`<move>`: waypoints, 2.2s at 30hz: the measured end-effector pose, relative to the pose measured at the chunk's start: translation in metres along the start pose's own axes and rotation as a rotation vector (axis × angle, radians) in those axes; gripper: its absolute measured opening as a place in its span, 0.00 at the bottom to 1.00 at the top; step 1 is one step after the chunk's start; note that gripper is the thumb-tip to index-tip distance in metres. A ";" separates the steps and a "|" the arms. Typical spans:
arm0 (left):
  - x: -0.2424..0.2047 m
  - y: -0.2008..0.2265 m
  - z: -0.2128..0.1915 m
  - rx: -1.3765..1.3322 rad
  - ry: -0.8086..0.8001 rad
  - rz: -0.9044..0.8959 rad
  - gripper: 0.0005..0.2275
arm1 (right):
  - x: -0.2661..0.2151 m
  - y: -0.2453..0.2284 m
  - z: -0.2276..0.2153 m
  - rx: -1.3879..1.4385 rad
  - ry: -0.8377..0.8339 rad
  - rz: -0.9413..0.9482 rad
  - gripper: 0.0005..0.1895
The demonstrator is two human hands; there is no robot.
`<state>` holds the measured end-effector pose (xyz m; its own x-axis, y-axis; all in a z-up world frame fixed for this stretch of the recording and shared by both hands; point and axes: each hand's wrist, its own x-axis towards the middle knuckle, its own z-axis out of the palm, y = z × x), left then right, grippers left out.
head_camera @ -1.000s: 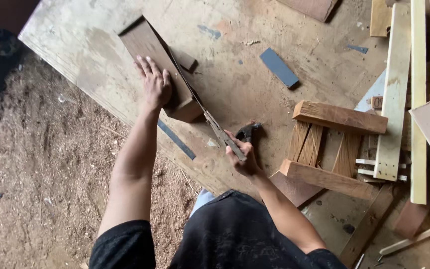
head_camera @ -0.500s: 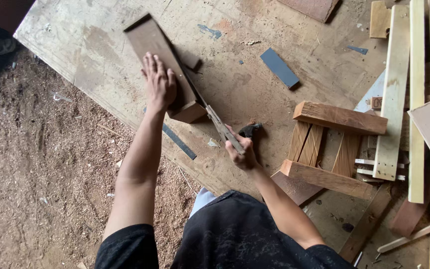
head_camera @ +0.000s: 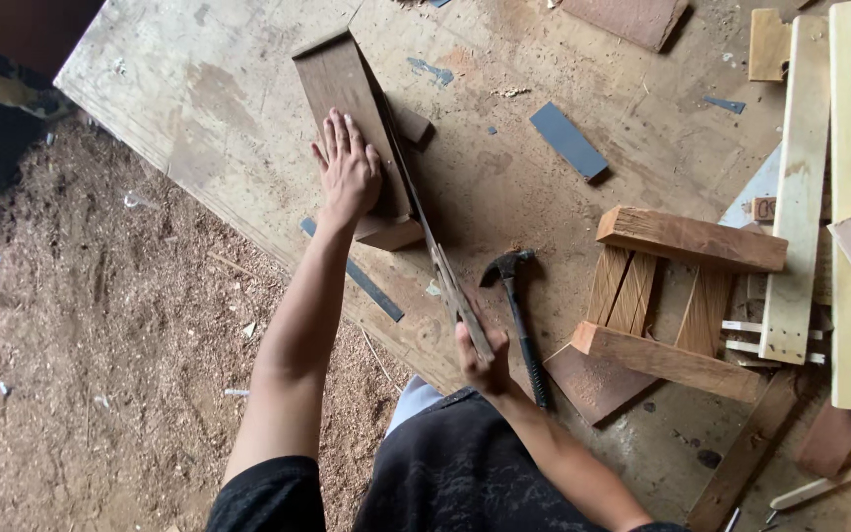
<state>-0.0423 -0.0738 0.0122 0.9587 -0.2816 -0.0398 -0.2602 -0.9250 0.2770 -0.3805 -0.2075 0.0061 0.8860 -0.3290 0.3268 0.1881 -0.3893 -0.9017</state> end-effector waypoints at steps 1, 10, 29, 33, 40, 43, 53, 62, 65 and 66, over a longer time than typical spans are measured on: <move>0.000 0.001 0.003 -0.013 0.017 0.008 0.30 | 0.002 -0.004 0.000 0.025 0.011 0.025 0.21; -0.011 0.010 0.021 -0.007 0.050 -0.027 0.31 | 0.002 -0.017 0.010 -0.030 0.040 -0.049 0.19; -0.017 0.019 -0.003 -0.012 -0.008 -0.002 0.31 | 0.050 0.012 0.037 0.115 -0.070 0.057 0.23; -0.017 0.014 -0.007 -0.049 -0.013 0.015 0.31 | 0.069 0.025 0.051 0.176 -0.084 0.112 0.23; -0.015 0.019 0.000 0.003 -0.015 -0.014 0.31 | 0.033 0.016 0.025 0.077 -0.069 0.004 0.25; -0.017 0.016 -0.004 -0.005 -0.021 -0.012 0.31 | 0.070 0.038 0.053 0.147 -0.109 0.077 0.26; -0.015 0.019 -0.005 -0.003 -0.034 -0.006 0.31 | 0.017 0.033 0.040 0.183 -0.180 0.461 0.27; -0.020 0.002 -0.014 -0.073 -0.016 -0.163 0.46 | 0.019 0.110 0.025 -0.094 0.041 0.017 0.27; -0.026 -0.007 -0.020 -0.110 -0.043 -0.258 0.52 | 0.009 0.120 -0.003 -0.325 -0.056 0.117 0.31; -0.025 -0.014 -0.025 -0.112 -0.046 -0.279 0.53 | 0.015 0.126 -0.006 -0.421 -0.099 0.164 0.31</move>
<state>-0.0594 -0.0477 0.0339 0.9845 -0.0341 -0.1722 0.0295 -0.9350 0.3535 -0.3460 -0.2663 -0.1014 0.9298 -0.3395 0.1419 -0.1287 -0.6613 -0.7390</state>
